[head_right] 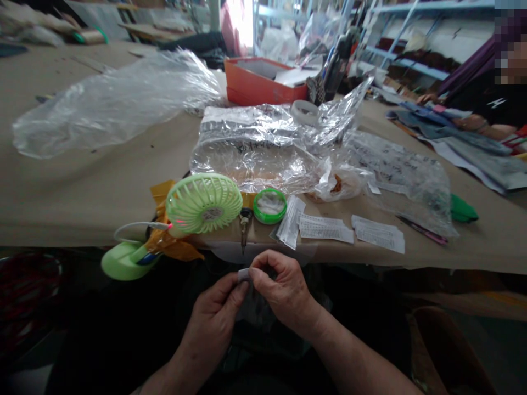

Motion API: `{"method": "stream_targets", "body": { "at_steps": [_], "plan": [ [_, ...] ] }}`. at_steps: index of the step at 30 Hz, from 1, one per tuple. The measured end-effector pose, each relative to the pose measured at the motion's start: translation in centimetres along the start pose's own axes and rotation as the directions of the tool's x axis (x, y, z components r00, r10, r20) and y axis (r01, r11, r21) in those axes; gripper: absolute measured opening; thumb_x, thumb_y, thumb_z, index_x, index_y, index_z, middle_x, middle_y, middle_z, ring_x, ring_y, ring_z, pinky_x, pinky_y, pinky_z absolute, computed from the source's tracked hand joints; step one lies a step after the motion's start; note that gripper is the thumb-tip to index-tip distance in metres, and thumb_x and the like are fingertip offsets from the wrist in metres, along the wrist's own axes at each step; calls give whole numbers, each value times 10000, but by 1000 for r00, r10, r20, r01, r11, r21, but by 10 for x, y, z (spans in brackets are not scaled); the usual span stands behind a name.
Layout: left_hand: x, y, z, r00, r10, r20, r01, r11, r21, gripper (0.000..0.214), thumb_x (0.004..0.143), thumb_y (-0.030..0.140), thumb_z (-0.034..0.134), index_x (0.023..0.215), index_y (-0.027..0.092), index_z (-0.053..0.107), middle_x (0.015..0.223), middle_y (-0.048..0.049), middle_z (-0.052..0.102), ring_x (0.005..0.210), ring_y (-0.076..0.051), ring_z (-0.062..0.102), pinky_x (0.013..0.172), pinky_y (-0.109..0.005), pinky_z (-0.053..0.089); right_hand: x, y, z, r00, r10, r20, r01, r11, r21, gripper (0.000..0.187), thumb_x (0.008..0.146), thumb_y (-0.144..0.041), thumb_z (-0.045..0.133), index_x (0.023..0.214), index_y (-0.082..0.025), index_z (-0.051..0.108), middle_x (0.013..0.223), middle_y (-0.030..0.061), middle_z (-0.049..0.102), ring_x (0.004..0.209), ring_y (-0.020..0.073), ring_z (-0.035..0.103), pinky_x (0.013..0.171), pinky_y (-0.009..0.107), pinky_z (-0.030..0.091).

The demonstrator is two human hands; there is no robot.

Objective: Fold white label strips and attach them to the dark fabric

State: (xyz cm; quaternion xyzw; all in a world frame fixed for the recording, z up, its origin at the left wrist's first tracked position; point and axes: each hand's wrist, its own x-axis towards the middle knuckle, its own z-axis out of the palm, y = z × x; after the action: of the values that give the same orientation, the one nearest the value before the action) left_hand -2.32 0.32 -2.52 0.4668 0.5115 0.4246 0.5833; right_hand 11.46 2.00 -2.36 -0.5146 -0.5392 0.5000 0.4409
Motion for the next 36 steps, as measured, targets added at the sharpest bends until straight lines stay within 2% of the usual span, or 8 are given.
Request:
{"method": "stream_targets", "body": {
  "at_steps": [3,8,15,24,36],
  "plan": [
    [7,4,-5,991,125,-49,-118,985,127,129,793,205,573,810,201,700,705,22,694,649,-122,614,610,-190,470,6,-3,1,995,-92,-35,86,988,-130,94,786,-206,576,703,-162,579,600,-46,504,549,69,439,515,178,371],
    [17,8,-12,952,297,-75,-261,914,310,111,804,183,577,805,194,688,677,35,690,611,-99,614,586,-165,460,12,-6,4,983,-179,-49,165,965,-203,79,777,-182,564,702,-165,581,606,-43,521,564,76,464,535,181,383],
    [23,11,-14,911,409,-62,-350,843,409,119,816,155,561,783,179,673,626,44,669,558,-84,597,544,-152,444,15,-8,3,970,-238,-45,218,938,-270,76,788,-179,562,715,-176,583,624,-42,533,577,82,477,557,187,398],
    [26,12,-14,909,412,-65,-352,840,412,132,810,151,563,768,187,683,611,51,668,531,-80,581,525,-150,436,18,-6,3,964,-261,-54,235,927,-293,87,811,-196,550,731,-178,581,627,-38,540,578,86,490,549,188,405],
    [32,14,-13,942,326,-81,-272,882,384,145,816,187,553,751,203,682,621,49,667,569,-100,594,556,-168,445,19,-2,5,965,-247,-92,213,937,-277,108,833,-230,553,745,-178,587,637,-23,562,581,97,515,555,203,435]
  ]
}}
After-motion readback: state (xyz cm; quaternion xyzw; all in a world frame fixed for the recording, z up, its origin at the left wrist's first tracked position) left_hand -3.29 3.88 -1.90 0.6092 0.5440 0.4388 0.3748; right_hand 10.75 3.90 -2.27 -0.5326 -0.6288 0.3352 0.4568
